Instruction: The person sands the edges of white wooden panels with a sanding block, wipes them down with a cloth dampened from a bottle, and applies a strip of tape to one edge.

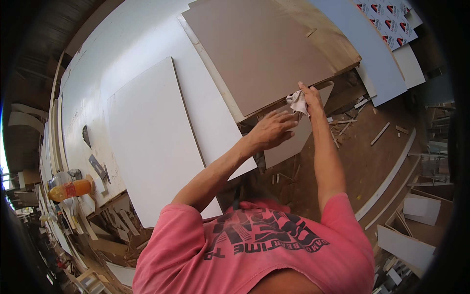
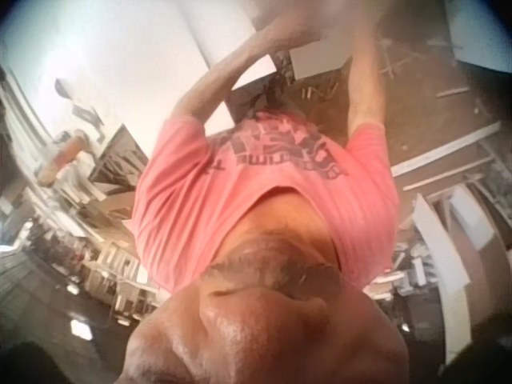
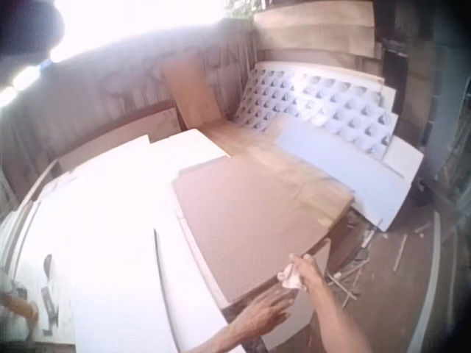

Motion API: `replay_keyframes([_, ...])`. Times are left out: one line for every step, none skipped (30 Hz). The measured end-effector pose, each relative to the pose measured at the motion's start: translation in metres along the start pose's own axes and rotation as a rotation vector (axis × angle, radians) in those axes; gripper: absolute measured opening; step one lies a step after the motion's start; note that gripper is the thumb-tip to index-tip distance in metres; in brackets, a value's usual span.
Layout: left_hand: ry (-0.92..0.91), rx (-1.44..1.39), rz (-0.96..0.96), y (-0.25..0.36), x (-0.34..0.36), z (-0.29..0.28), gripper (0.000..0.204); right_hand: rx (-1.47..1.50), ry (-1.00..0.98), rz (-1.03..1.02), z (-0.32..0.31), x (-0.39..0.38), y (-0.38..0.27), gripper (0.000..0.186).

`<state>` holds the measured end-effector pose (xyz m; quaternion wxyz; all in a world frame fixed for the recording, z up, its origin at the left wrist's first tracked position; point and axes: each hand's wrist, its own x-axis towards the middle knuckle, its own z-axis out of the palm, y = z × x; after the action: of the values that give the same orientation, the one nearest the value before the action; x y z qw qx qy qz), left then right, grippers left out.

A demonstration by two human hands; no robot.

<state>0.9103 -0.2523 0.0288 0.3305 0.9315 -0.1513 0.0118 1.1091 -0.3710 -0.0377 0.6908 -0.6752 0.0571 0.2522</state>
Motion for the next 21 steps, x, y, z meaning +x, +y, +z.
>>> replay_keyframes([0.05, -0.065, -0.006, 0.013, -0.015, 0.004, 0.039, -0.02, 0.023, -0.034, -0.004, 0.006, 0.002, 0.032])
replay_keyframes([0.106, -0.116, -0.023, 0.025, -0.035, 0.004, 0.039, -0.066, 0.0, -0.1, -0.009, 0.011, 0.006, 0.033])
replay_keyframes([0.167, -0.164, -0.062, 0.034, -0.06, 0.003, 0.039, -0.135, -0.045, -0.121, -0.007, 0.006, 0.004, 0.034])
replay_keyframes([0.234, -0.189, -0.157, 0.043, -0.083, -0.005, 0.038, -0.108, -0.105, -0.102, -0.015, 0.002, 0.002, 0.032])
replay_keyframes([0.306, -0.205, -0.253, 0.049, -0.109, -0.017, 0.037, -0.08, -0.113, -0.052, -0.018, -0.007, 0.001, 0.029])
replay_keyframes([0.384, -0.223, -0.339, 0.053, -0.137, -0.029, 0.037, -0.114, -0.09, -0.101, -0.025, -0.017, 0.001, 0.029])
replay_keyframes([0.48, -0.151, -0.449, 0.049, -0.173, -0.035, 0.038, -0.109, -0.1, -0.101, -0.032, -0.029, 0.004, 0.031])
replay_keyframes([0.587, -0.11, -0.62, 0.046, -0.216, -0.041, 0.039, -0.109, -0.104, -0.076, -0.017, -0.063, -0.004, 0.029])
replay_keyframes([0.705, 0.018, -0.717, 0.044, -0.256, -0.049, 0.039, -0.096, -0.17, -0.084, -0.019, -0.087, -0.003, 0.031])
replay_keyframes([0.762, 0.163, -0.849, 0.037, -0.299, -0.053, 0.039, -0.122, -0.191, -0.09, -0.014, -0.113, -0.003, 0.027])
replay_keyframes([0.775, 0.312, -1.015, 0.035, -0.343, -0.054, 0.042, -0.109, -0.261, -0.057, -0.006, -0.139, -0.001, 0.026])
replay_keyframes([0.752, 0.427, -1.173, 0.033, -0.388, -0.051, 0.045, -0.096, -0.327, -0.025, 0.005, -0.164, 0.003, 0.025])
replay_keyframes([0.717, 0.547, -1.345, 0.035, -0.432, -0.045, 0.049, -0.103, -0.418, 0.001, 0.021, -0.186, 0.015, 0.025])
replay_keyframes([0.708, 0.538, -1.501, 0.04, -0.469, -0.04, 0.053, -0.108, -0.503, 0.02, 0.039, -0.209, 0.023, 0.024])
replay_keyframes([0.689, 0.513, -1.646, 0.045, -0.49, -0.037, 0.057, -0.118, -0.572, 0.04, 0.052, -0.23, 0.03, 0.024])
replay_keyframes([0.765, 0.399, -1.645, 0.049, -0.509, -0.033, 0.059, -0.187, -0.601, -0.017, 0.068, -0.247, 0.035, 0.024])
replay_keyframes([0.818, 0.261, -1.621, 0.052, -0.527, -0.026, 0.058, -0.262, -0.631, -0.067, 0.086, -0.265, 0.039, 0.023])
replay_keyframes([0.867, 0.123, -1.593, 0.049, -0.543, -0.019, 0.058, -0.336, -0.661, -0.115, 0.1, -0.277, 0.044, 0.023])
replay_keyframes([0.916, -0.012, -1.56, 0.047, -0.563, -0.014, 0.057, -0.304, -0.652, -0.135, 0.112, -0.285, 0.045, 0.023])
replay_keyframes([0.943, -0.124, -1.488, 0.046, -0.566, -0.015, 0.056, -0.288, -0.63, -0.144, 0.121, -0.291, 0.045, 0.023])
replay_keyframes([0.973, -0.237, -1.4, 0.046, -0.558, -0.023, 0.055, -0.271, -0.6, -0.165, 0.127, -0.296, 0.045, 0.023])
